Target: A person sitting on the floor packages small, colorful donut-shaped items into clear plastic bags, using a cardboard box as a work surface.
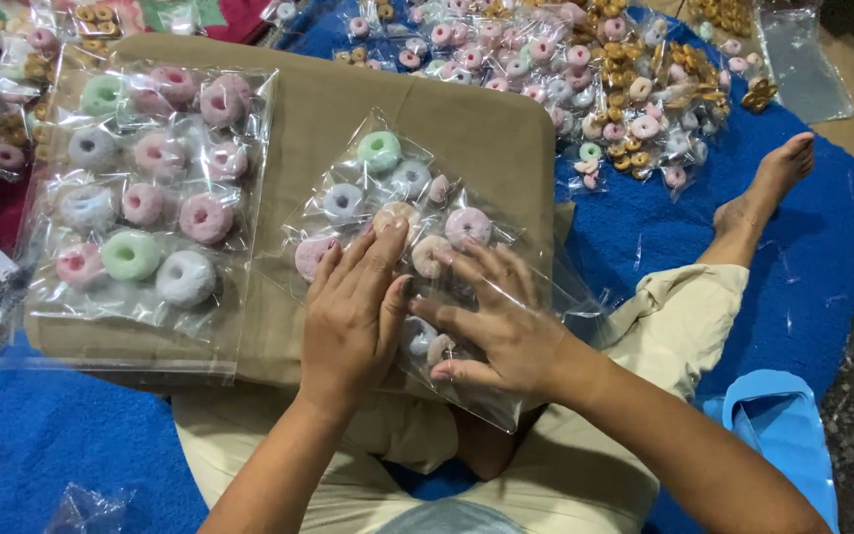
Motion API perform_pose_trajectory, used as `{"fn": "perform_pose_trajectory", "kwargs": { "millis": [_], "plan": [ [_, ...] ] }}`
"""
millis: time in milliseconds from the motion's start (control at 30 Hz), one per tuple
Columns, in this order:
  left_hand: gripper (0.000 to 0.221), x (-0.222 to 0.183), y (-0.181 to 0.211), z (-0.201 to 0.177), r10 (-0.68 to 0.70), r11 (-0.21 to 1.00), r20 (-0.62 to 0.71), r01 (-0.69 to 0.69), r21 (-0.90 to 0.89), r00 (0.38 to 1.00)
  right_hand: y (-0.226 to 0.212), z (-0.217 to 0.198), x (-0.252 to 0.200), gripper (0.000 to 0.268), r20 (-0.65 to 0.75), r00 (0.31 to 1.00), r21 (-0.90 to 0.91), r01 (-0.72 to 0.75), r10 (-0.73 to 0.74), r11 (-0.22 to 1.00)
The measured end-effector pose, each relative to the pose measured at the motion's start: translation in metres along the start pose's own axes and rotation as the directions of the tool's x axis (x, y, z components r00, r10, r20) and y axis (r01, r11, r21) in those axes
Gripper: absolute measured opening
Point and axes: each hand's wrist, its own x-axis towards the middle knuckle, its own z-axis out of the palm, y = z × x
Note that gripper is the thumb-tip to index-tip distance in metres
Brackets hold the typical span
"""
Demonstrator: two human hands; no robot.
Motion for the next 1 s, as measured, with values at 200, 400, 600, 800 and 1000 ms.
{"fn": "perform_pose_trajectory", "kwargs": {
  "millis": [200,400,600,800,1000],
  "plan": [
    [0.043,0.0,0.004,0.005,0.053,0.984,-0.043,-0.045,0.171,0.998,0.007,0.018,-0.021,0.069,-0.088,0.995,-0.126,-0.062,0.051,0.99],
    [0.042,0.003,0.007,0.004,0.076,0.978,-0.045,-0.066,0.198,0.996,-0.005,0.011,-0.017,0.058,-0.071,0.996,-0.068,-0.062,0.057,0.996],
    [0.04,0.005,0.014,0.003,0.124,0.967,0.036,-0.129,0.22,0.992,0.006,0.024,-0.021,0.067,-0.077,0.997,-0.1,-0.039,0.032,0.994],
    [0.041,0.006,0.014,0.005,0.089,0.969,0.101,-0.11,0.221,0.991,0.01,0.013,-0.03,0.071,0.065,0.996,0.0,-0.063,0.063,0.998],
    [0.041,0.004,0.016,0.005,0.074,0.969,0.119,-0.1,0.225,0.99,0.001,-0.006,-0.036,0.075,0.12,0.981,-0.006,-0.154,0.154,0.988]
  ]
}}
